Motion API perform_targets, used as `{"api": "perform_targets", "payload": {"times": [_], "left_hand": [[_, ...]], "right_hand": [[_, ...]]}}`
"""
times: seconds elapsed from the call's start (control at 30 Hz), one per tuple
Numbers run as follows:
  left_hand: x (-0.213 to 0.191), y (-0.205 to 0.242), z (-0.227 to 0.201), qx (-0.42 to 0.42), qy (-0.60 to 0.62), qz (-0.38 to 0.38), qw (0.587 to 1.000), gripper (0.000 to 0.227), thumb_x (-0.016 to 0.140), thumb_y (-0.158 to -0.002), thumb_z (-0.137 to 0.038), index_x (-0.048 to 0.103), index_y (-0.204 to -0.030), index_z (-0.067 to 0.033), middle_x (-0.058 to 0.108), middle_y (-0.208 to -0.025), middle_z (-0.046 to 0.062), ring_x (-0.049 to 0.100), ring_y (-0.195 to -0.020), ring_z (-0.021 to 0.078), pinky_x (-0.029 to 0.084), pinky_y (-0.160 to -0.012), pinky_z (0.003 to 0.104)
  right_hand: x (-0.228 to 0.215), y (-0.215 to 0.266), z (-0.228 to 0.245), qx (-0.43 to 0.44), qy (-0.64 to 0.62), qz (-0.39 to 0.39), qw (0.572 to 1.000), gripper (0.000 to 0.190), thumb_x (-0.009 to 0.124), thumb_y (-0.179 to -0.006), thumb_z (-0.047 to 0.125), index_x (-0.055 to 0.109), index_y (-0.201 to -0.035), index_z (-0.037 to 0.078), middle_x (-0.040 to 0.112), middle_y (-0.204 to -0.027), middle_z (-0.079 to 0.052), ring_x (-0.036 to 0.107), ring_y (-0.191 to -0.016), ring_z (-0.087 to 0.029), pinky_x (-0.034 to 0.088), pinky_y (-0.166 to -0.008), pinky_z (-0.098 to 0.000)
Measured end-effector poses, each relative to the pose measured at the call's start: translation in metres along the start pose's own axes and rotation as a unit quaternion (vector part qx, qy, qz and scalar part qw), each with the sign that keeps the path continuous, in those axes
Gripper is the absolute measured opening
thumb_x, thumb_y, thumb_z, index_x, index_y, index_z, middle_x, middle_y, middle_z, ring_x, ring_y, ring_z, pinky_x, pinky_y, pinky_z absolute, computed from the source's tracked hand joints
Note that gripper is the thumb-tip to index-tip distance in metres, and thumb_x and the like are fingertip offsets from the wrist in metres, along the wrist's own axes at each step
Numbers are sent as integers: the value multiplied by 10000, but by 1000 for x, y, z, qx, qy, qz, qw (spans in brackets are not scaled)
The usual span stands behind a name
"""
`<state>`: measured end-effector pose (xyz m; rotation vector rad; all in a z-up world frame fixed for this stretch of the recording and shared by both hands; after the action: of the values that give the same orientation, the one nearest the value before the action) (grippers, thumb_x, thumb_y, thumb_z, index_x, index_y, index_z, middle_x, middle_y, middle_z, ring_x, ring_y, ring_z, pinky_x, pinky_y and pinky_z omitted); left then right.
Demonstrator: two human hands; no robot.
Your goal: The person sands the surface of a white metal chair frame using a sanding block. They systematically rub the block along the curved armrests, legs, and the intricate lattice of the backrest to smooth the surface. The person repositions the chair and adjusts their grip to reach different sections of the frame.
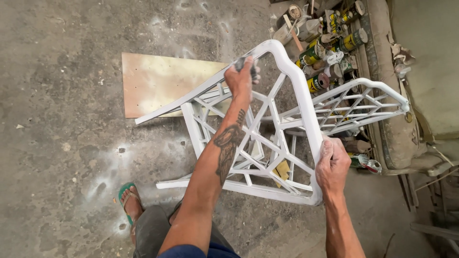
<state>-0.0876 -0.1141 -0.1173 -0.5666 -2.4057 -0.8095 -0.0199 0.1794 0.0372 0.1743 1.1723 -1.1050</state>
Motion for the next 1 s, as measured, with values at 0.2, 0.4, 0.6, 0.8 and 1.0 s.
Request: {"api": "perform_targets", "payload": {"times": [0.2, 0.4, 0.6, 0.8, 1.0], "left_hand": [[-16, 12, -26, 94, -159, 51, 982, 341, 770, -847, -381, 687, -844, -50, 737, -695, 147, 725, -630, 274, 569, -556, 393], [3, -7, -48, 229, -396, 112, 882, 461, 701, -851, -594, 656, -1007, -163, 732, -800, 163, 729, -857, 431, 535, -777, 512], [14, -23, -41, 284, -408, 163, 852, 399, 712, -886, -522, 639, -1016, -152, 713, -796, 189, 724, -874, 450, 542, -777, 496], [12, -25, -44, 290, -409, 190, 845, 417, 706, -896, -512, 613, -962, -111, 679, -747, 206, 721, -825, 448, 538, -742, 465], [23, -26, -50, 288, -419, 200, 838, 412, 727, -876, -494, 626, -919, -97, 664, -707, 201, 716, -768, 434, 524, -705, 474]], "right_hand": [[-4, -2, 2, -3, 7, -3, 1000, 333, 452, -1166, 164, 726, -1136, -23, 605, -884, -233, 629, -866, -474, 499, -828, -460], [3, 8, -22, 19, 7, -16, 1000, 324, 480, -1172, 178, 730, -1058, 7, 615, -851, -181, 653, -849, -411, 507, -823, -428], [-1, 2, 14, 21, 17, -19, 999, 310, 480, -1164, 154, 725, -1076, -14, 617, -881, -222, 626, -895, -497, 503, -806, -480], [1, 2, 12, 19, 19, -21, 999, 294, 488, -1159, 137, 717, -1080, -29, 609, -889, -252, 610, -929, -537, 493, -821, -528], [0, 0, 1, 27, 18, -27, 999, 282, 502, -1154, 124, 733, -1094, -27, 623, -891, -261, 609, -943, -550, 502, -810, -541]]}}
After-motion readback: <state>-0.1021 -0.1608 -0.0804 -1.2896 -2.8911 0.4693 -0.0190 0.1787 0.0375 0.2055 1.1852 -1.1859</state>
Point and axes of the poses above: each hand's wrist, its own y-axis away from the middle knuckle, its own x-axis out of the palm, z = x × y, the point moved 6 cm from there along -y, towards the middle knuckle
